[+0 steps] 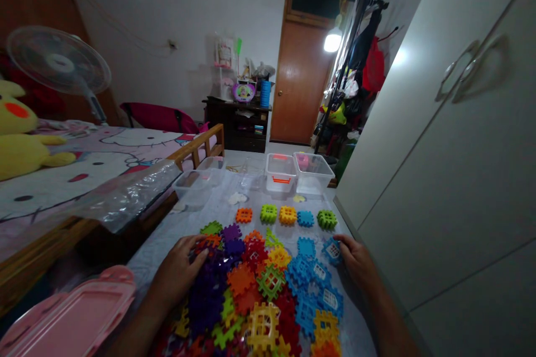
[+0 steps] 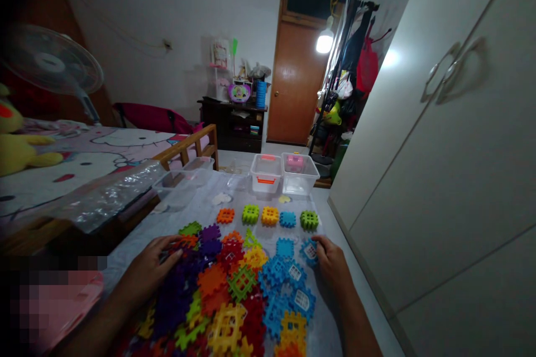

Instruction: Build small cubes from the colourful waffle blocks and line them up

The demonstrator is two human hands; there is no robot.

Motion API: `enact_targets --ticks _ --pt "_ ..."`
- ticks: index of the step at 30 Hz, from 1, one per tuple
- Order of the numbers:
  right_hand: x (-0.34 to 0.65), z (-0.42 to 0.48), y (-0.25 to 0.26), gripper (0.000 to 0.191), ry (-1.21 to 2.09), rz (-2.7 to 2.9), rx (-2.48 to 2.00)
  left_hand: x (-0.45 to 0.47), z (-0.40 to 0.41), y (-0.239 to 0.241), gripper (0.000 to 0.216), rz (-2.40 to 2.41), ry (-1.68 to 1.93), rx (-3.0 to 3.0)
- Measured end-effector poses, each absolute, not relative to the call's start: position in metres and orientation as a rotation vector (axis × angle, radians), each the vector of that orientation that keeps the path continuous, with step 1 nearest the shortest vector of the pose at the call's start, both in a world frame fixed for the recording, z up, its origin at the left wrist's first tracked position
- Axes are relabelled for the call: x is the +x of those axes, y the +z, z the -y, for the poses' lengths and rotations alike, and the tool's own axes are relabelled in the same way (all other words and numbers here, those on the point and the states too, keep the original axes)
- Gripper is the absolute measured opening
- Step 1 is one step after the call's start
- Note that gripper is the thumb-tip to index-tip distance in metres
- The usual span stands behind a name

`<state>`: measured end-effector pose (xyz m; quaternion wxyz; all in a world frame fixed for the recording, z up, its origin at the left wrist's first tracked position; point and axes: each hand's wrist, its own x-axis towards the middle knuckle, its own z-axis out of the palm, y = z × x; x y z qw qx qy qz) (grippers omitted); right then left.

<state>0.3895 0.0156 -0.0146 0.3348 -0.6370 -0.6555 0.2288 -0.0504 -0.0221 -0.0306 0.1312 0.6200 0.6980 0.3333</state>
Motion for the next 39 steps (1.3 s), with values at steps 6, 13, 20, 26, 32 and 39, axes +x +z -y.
enact_targets --ticks 6,13,20,26,32,39 --pt "0.391 -0.027 -0.030 0.040 0.444 1.758 -1.699 -0.049 0.022 -0.028 0.042 -2.027 0.959 1.800" --pt "0.387 -0.028 -0.032 0.040 0.430 1.850 -1.688 -0.049 0.023 -0.025 0.039 -2.027 0.987 1.815" --pt "0.367 -0.026 -0.021 0.031 0.226 2.022 -1.702 -0.050 0.022 -0.031 0.044 -2.034 0.949 1.829" --pt "0.341 -0.023 -0.018 0.051 0.415 2.238 -1.645 -0.049 0.022 -0.033 0.045 -2.027 0.906 1.860" --pt "0.339 -0.028 -0.022 0.053 0.423 2.210 -1.665 -0.048 0.023 -0.031 0.047 -2.014 0.878 1.827" --pt "0.352 -0.027 -0.013 0.025 0.523 1.950 -1.532 -0.048 0.023 -0.030 0.053 -2.052 0.922 1.746"
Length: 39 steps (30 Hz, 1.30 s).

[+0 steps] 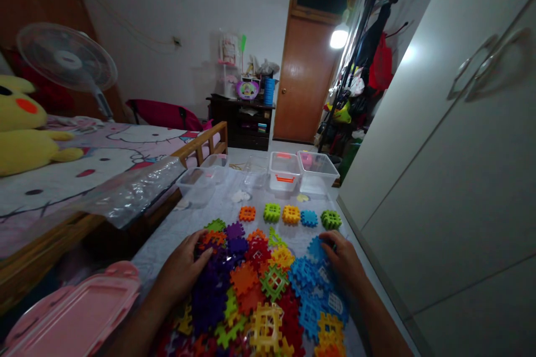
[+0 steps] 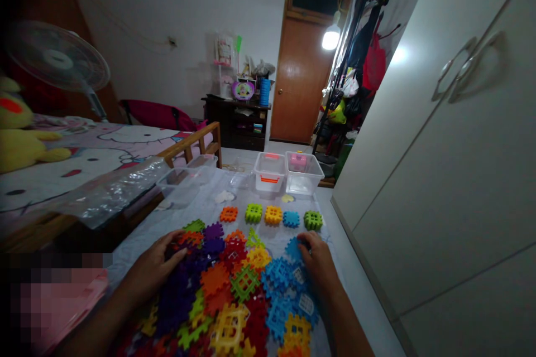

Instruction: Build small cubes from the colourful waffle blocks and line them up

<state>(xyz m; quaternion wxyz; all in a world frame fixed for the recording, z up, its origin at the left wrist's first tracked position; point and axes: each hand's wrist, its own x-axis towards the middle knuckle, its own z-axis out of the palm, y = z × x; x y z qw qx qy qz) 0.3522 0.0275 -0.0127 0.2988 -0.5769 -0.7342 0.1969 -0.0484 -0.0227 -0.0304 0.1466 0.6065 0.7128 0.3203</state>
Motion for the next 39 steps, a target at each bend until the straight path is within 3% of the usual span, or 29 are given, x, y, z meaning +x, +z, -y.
enact_targets --ticks 8,11,15,33,39 --pt "0.386 -0.022 -0.013 0.018 0.214 1.824 -1.680 -0.055 0.021 -0.029 0.054 -2.054 0.888 1.670" --pt "0.388 -0.019 -0.015 0.019 0.257 1.978 -1.745 -0.056 0.021 -0.030 0.054 -2.040 0.861 1.673" --pt "0.391 -0.013 -0.019 0.035 0.340 2.104 -1.770 -0.054 0.022 -0.030 0.051 -2.046 0.908 1.682" --pt "0.392 -0.019 -0.023 0.064 0.387 2.095 -1.840 -0.054 0.021 -0.030 0.049 -2.060 0.893 1.699" --pt "0.386 -0.030 -0.006 0.055 0.426 2.303 -1.909 -0.055 0.021 -0.032 0.048 -2.033 0.909 1.696"
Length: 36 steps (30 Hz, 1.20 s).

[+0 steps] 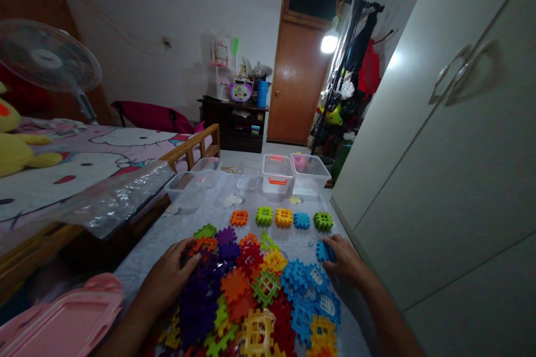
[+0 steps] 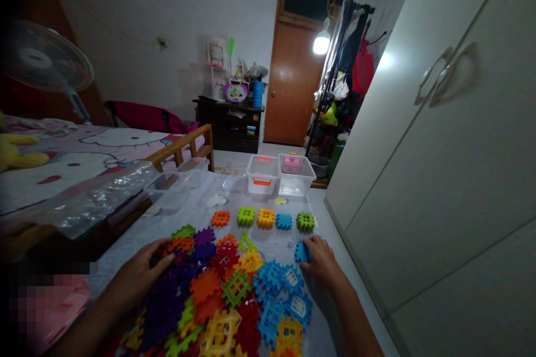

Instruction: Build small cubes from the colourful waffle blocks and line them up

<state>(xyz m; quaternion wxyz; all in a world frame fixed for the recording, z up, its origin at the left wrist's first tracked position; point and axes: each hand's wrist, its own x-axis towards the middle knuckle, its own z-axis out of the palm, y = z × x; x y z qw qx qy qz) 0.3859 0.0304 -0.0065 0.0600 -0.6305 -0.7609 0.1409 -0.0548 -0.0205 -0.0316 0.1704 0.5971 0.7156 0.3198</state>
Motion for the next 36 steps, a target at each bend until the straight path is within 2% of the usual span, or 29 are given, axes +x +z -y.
enact_targets --ticks 5,10,18,31,36 --pt "0.380 -0.034 0.004 0.059 0.416 2.415 -1.950 -0.054 0.020 -0.030 0.052 -2.032 0.865 1.670" --pt "0.374 -0.034 0.008 0.050 0.390 2.440 -1.932 -0.054 0.020 -0.030 0.051 -2.050 0.859 1.694" --pt "0.345 -0.079 0.033 0.052 0.091 2.466 -1.815 -0.055 0.019 -0.032 0.052 -2.097 0.864 1.706" --pt "0.324 -0.127 0.021 0.045 0.084 2.609 -1.848 -0.057 0.019 -0.038 0.053 -2.081 0.865 1.673" --pt "0.324 -0.125 0.020 0.051 0.080 2.600 -1.835 -0.057 0.019 -0.038 0.054 -2.063 0.880 1.652"
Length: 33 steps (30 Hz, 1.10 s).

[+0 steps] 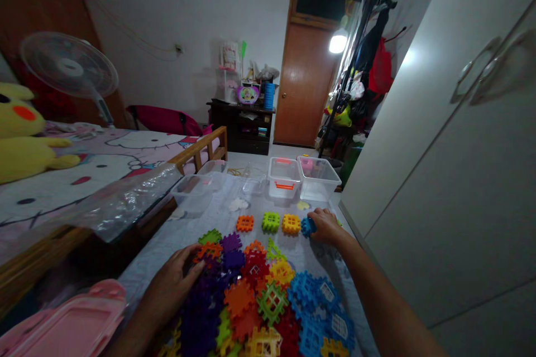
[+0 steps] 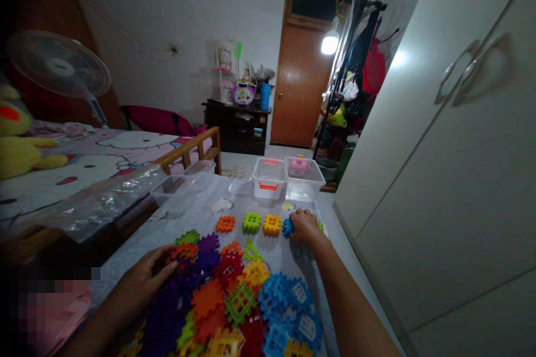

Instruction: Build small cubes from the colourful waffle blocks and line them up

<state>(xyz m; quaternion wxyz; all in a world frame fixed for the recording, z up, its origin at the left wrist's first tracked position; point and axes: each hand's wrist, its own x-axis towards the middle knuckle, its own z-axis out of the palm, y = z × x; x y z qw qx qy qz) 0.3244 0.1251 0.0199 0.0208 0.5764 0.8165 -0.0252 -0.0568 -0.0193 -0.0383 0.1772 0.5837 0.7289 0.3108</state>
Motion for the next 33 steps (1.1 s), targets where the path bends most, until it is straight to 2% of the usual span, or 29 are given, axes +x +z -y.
enact_targets --ticks 5,9,13,16,20,23,26,30,33 --pt "0.326 -0.108 0.035 0.068 -0.061 -2.606 1.855 -0.056 0.020 -0.035 0.053 -2.054 0.890 1.675" --pt "0.341 -0.076 0.047 0.059 -0.118 -2.690 1.889 -0.057 0.020 -0.035 0.053 -2.063 0.869 1.686" --pt "0.361 -0.028 0.038 0.048 -0.660 -2.731 1.862 -0.056 0.021 -0.031 0.050 -2.064 0.844 1.693" --pt "0.364 0.001 0.026 0.049 -0.892 -2.601 1.853 -0.054 0.022 -0.028 0.050 -2.056 0.847 1.699" --pt "0.355 0.016 0.020 0.050 -0.893 -2.560 1.899 -0.053 0.020 -0.027 0.049 -2.061 0.883 1.680" --pt "0.353 0.013 0.021 0.036 -0.889 -2.588 1.938 -0.053 0.020 -0.029 0.050 -2.046 0.879 1.676" --pt "0.358 0.005 0.020 0.023 -1.039 -2.597 1.988 -0.054 0.021 -0.030 0.052 -2.045 0.842 1.673" --pt "0.369 -0.007 0.005 0.037 -1.053 -2.688 2.127 -0.055 0.020 -0.032 0.051 -2.060 0.841 1.703" --pt "0.374 -0.014 -0.010 0.039 -1.061 -2.689 2.255 -0.056 0.020 -0.033 0.050 -2.065 0.858 1.711"
